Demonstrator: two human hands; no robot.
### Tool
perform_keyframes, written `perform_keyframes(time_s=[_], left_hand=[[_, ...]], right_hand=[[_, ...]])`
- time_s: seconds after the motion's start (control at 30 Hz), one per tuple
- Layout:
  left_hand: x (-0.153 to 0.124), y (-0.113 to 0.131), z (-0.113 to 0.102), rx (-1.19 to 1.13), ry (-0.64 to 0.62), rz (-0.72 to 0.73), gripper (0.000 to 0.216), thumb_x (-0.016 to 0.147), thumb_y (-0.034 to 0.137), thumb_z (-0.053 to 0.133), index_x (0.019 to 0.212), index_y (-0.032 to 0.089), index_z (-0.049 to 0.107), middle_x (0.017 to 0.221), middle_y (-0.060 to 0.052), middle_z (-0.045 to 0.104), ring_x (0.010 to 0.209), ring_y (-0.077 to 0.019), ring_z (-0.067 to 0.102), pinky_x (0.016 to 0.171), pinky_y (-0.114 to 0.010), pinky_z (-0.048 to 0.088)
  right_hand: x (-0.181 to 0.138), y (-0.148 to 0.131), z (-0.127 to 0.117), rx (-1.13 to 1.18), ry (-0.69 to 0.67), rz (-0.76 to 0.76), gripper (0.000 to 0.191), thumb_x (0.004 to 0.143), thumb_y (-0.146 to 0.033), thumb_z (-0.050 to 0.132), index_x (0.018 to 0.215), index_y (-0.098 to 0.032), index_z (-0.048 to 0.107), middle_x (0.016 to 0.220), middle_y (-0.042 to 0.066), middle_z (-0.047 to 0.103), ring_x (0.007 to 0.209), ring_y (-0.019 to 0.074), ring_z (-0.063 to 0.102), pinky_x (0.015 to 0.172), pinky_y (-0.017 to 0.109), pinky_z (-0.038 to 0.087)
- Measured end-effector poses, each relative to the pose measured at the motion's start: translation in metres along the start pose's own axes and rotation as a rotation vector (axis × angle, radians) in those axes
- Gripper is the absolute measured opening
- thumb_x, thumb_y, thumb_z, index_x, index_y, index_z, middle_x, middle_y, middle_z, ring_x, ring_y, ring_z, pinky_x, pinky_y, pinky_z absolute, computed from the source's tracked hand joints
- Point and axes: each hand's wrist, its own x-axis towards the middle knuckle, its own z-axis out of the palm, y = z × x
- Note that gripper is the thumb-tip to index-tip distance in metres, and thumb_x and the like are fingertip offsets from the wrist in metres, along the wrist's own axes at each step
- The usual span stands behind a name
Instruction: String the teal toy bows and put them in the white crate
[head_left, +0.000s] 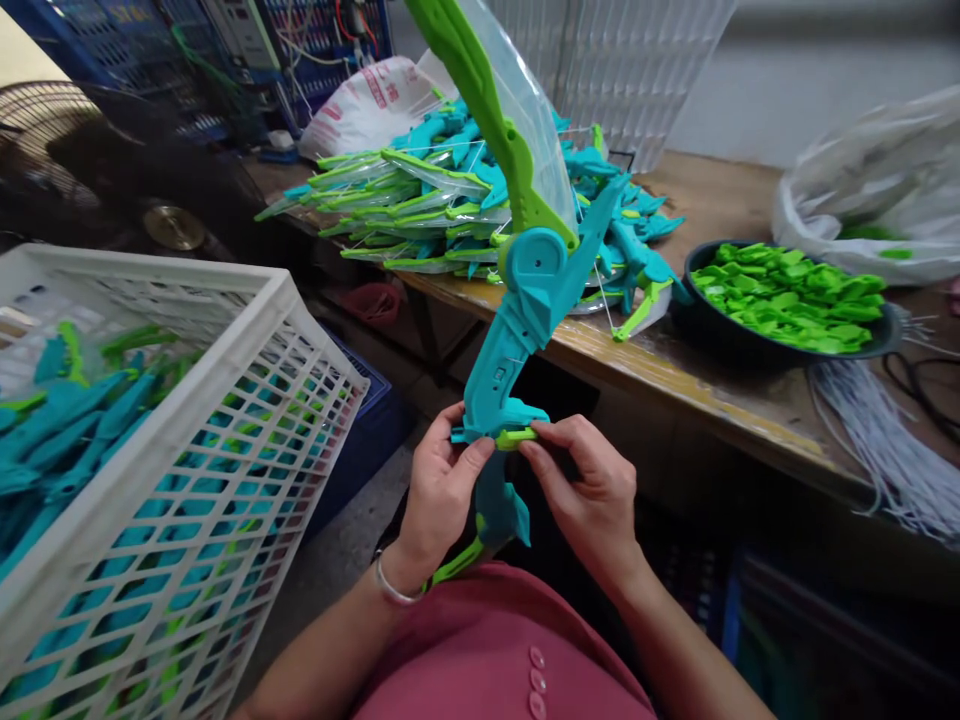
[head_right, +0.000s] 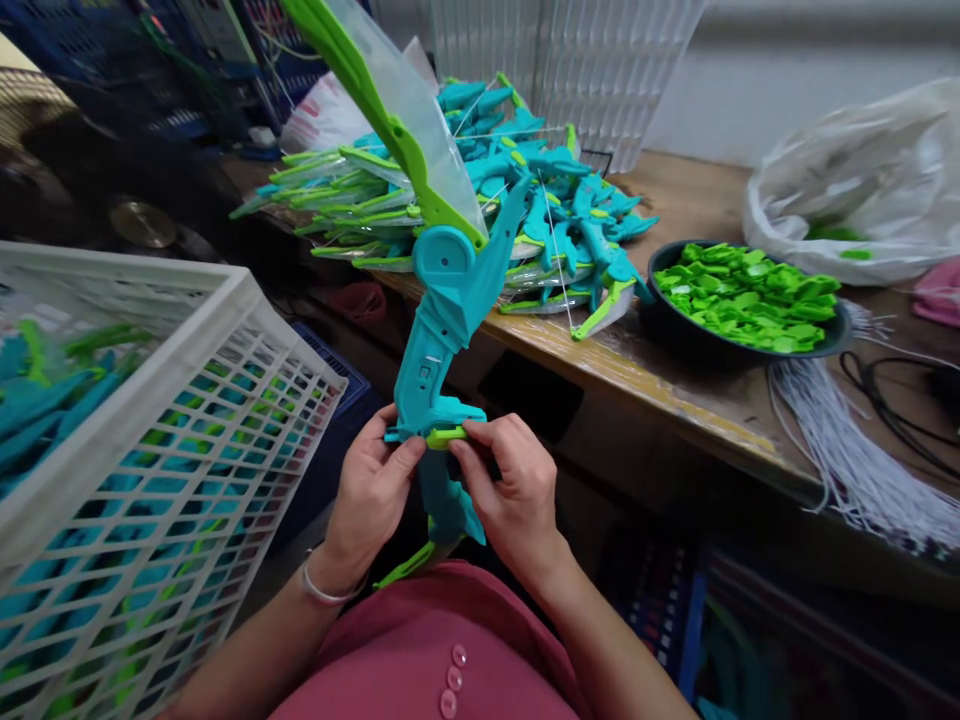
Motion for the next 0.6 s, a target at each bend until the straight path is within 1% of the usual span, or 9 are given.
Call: perform_keyframes(time_s=[0.07, 0.17, 0.3, 0.37, 0.43, 0.5, 0.53, 0.57, 0.6], left_hand=[[-0.002, -0.002, 0.002, 0.004, -0.003, 0.001, 0.041, 0.089, 0.033, 0.077, 0.125, 0.021, 0.062, 0.116, -0.007, 0.076, 0.104, -0.0232, 0.072, 0.097, -0.036, 0.053], [-0.006, -0.003, 0.005, 0.022, -0.006, 0.023, 0.038, 0.09, 0.033, 0.077, 0.124, 0.021, 0.063, 0.113, -0.006, 0.077, 0.101, -0.021, 0.072, 0.095, -0.033, 0.054], [-0.01, -0.005, 0.009, 0.032, -0.002, 0.031, 0.036, 0.09, 0.032, 0.077, 0.123, 0.022, 0.063, 0.112, -0.005, 0.078, 0.101, -0.0202, 0.074, 0.093, -0.031, 0.056], [-0.011, -0.005, 0.01, 0.03, 0.001, 0.023, 0.041, 0.087, 0.031, 0.08, 0.123, 0.022, 0.062, 0.109, -0.005, 0.079, 0.097, -0.0203, 0.075, 0.091, -0.031, 0.058], [-0.012, -0.006, 0.009, 0.041, 0.021, 0.018, 0.045, 0.083, 0.03, 0.084, 0.121, 0.022, 0.062, 0.106, -0.004, 0.079, 0.093, -0.0198, 0.076, 0.088, -0.031, 0.059], [-0.013, -0.005, 0.009, 0.062, 0.035, 0.006, 0.046, 0.082, 0.03, 0.086, 0.12, 0.022, 0.062, 0.105, -0.004, 0.079, 0.092, -0.0193, 0.076, 0.087, -0.03, 0.059], [-0.013, -0.005, 0.008, 0.074, 0.035, -0.001, 0.045, 0.082, 0.031, 0.085, 0.12, 0.022, 0.061, 0.105, -0.004, 0.079, 0.092, -0.0192, 0.076, 0.086, -0.03, 0.059], [-0.015, -0.004, 0.008, 0.085, 0.031, -0.009, 0.044, 0.083, 0.032, 0.084, 0.12, 0.021, 0.061, 0.105, -0.004, 0.079, 0.092, -0.0193, 0.076, 0.086, -0.03, 0.059], [-0.016, -0.004, 0.009, 0.095, 0.025, -0.015, 0.044, 0.084, 0.034, 0.083, 0.119, 0.021, 0.061, 0.105, -0.004, 0.079, 0.092, -0.0195, 0.076, 0.086, -0.03, 0.059]], right_hand=[[-0.001, -0.001, -0.003, -0.002, -0.015, 0.037, 0.004, 0.095, -0.024, 0.068, 0.099, -0.024, 0.068, 0.082, 0.0, 0.068, 0.073, 0.0145, 0.063, 0.066, 0.029, 0.052], [-0.001, -0.003, -0.008, 0.061, -0.006, 0.118, 0.007, 0.093, -0.023, 0.07, 0.1, -0.024, 0.067, 0.082, -0.002, 0.068, 0.07, 0.0126, 0.063, 0.064, 0.026, 0.052], [-0.004, -0.008, -0.009, 0.072, -0.027, 0.154, 0.006, 0.092, -0.023, 0.07, 0.089, -0.023, 0.066, 0.076, -0.004, 0.067, 0.064, 0.0104, 0.059, 0.061, 0.024, 0.05], [-0.006, -0.008, -0.009, 0.042, -0.019, 0.158, 0.007, 0.092, -0.022, 0.07, 0.088, -0.023, 0.064, 0.075, -0.004, 0.065, 0.065, 0.0101, 0.058, 0.062, 0.024, 0.049], [-0.007, -0.005, -0.008, -0.011, 0.016, 0.158, 0.008, 0.09, -0.024, 0.072, 0.092, -0.022, 0.063, 0.082, -0.002, 0.065, 0.073, 0.0129, 0.061, 0.069, 0.027, 0.051], [-0.005, 0.002, -0.008, -0.031, 0.045, 0.175, 0.028, 0.085, -0.03, 0.078, 0.107, -0.022, 0.063, 0.102, 0.004, 0.067, 0.093, 0.0189, 0.063, 0.08, 0.033, 0.054], [-0.004, 0.006, -0.009, 0.012, 0.012, 0.198, 0.039, 0.082, -0.034, 0.08, 0.115, -0.022, 0.062, 0.112, 0.006, 0.066, 0.102, 0.0216, 0.063, 0.084, 0.035, 0.054], [-0.002, 0.011, -0.011, 0.094, -0.063, 0.238, 0.047, 0.082, -0.038, 0.081, 0.121, -0.022, 0.061, 0.117, 0.007, 0.066, 0.105, 0.023, 0.063, 0.085, 0.036, 0.055], [0.0, 0.014, -0.012, 0.197, -0.17, 0.29, 0.049, 0.083, -0.043, 0.079, 0.124, -0.022, 0.06, 0.117, 0.007, 0.067, 0.104, 0.023, 0.064, 0.084, 0.036, 0.056]])
